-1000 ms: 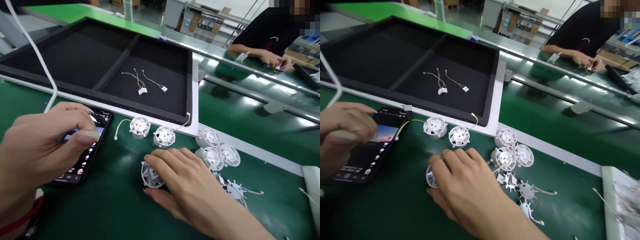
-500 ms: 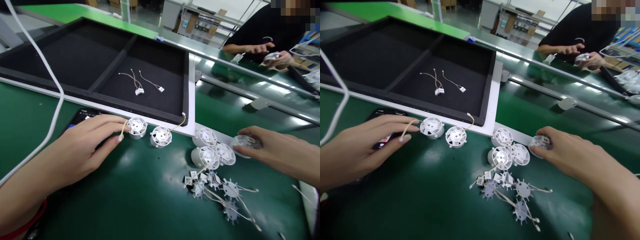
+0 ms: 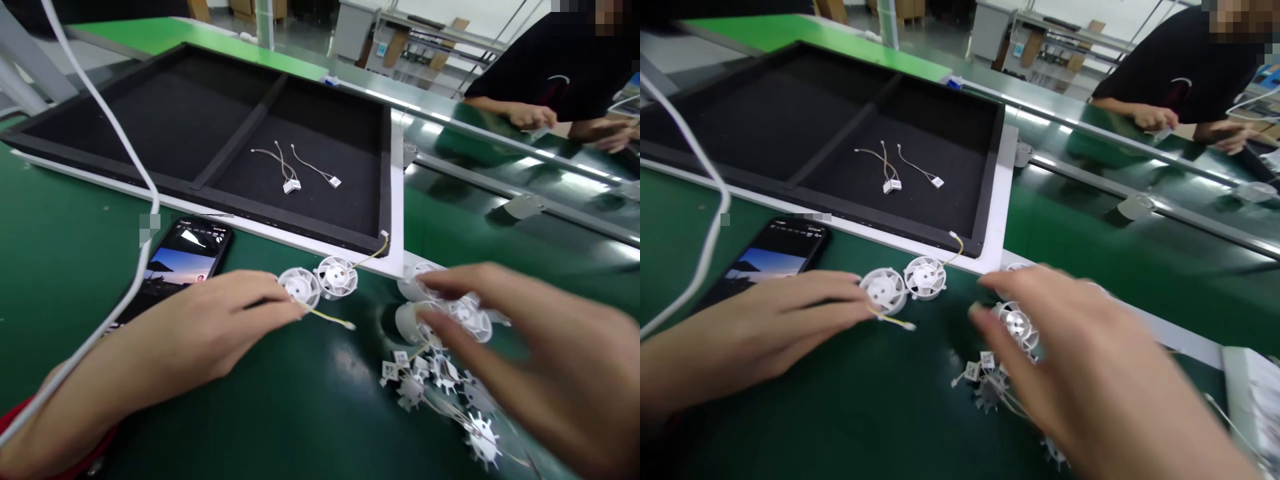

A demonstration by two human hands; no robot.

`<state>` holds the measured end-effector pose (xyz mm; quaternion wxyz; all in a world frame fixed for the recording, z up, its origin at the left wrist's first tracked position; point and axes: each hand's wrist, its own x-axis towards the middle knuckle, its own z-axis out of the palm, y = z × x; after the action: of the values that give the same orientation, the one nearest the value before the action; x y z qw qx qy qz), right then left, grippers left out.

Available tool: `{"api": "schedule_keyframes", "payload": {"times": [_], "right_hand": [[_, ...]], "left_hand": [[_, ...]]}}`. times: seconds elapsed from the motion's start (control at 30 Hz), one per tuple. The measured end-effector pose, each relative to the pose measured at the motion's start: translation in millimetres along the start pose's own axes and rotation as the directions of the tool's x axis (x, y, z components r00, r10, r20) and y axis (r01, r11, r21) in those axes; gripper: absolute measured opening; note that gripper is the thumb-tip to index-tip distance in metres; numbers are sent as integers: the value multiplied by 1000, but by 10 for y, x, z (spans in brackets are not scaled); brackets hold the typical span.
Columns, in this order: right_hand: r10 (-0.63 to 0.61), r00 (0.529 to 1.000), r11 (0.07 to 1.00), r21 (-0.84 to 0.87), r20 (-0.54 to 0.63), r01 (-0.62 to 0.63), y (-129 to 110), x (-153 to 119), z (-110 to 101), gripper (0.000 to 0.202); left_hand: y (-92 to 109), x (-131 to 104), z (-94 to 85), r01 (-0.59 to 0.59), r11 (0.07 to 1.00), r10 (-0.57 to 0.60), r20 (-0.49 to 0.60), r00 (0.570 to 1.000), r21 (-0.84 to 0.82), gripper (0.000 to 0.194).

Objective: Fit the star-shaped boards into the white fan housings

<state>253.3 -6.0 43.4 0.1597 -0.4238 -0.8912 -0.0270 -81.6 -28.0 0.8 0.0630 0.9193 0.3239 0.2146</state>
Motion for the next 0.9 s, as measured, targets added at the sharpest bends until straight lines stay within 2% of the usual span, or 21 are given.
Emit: {"api": "schedule_keyframes", "payload": {"times": [0.1, 0.2, 0.33, 0.4, 0.5, 0.57, 0.63, 0.73, 0.9], "right_hand": [[-173, 981, 971, 179, 87, 155, -523, 86, 192, 30], [-252, 962, 945, 242, 106, 220, -718, 129, 359, 29], [-257, 965, 935, 264, 45, 237, -738, 158, 396, 19], [-273, 961, 919, 309, 49, 245, -742, 155, 375, 23], [-300, 948, 906, 344, 108, 247, -756, 133, 362, 27], [-306, 941, 905, 350, 143, 241, -762, 115, 365, 27], [-309, 937, 908, 344, 164, 239, -764, 96, 367, 25], [-336, 922, 906, 334, 191, 261, -774, 73, 370, 19], [-373, 893, 914, 267, 253, 306, -837, 42, 470, 21]], "left_hand": [[126, 23, -17, -129, 983, 133, 22, 991, -132, 49], [187, 16, -13, -140, 975, 139, -16, 990, -173, 40], [165, 16, -15, 6, 999, -15, -182, 983, -50, 31], [136, 18, -7, 40, 999, -41, -130, 991, -17, 29], [102, 9, 41, -8, 1000, 7, 61, 998, 24, 37], [91, 0, 89, -59, 998, 53, 135, 989, 37, 44], [90, -1, 133, -70, 997, 66, 140, 988, 20, 49], [103, 15, 158, -31, 999, 29, 101, 994, 25, 47], [151, 59, 118, -88, 983, 74, 94, 993, 158, 36]]}}
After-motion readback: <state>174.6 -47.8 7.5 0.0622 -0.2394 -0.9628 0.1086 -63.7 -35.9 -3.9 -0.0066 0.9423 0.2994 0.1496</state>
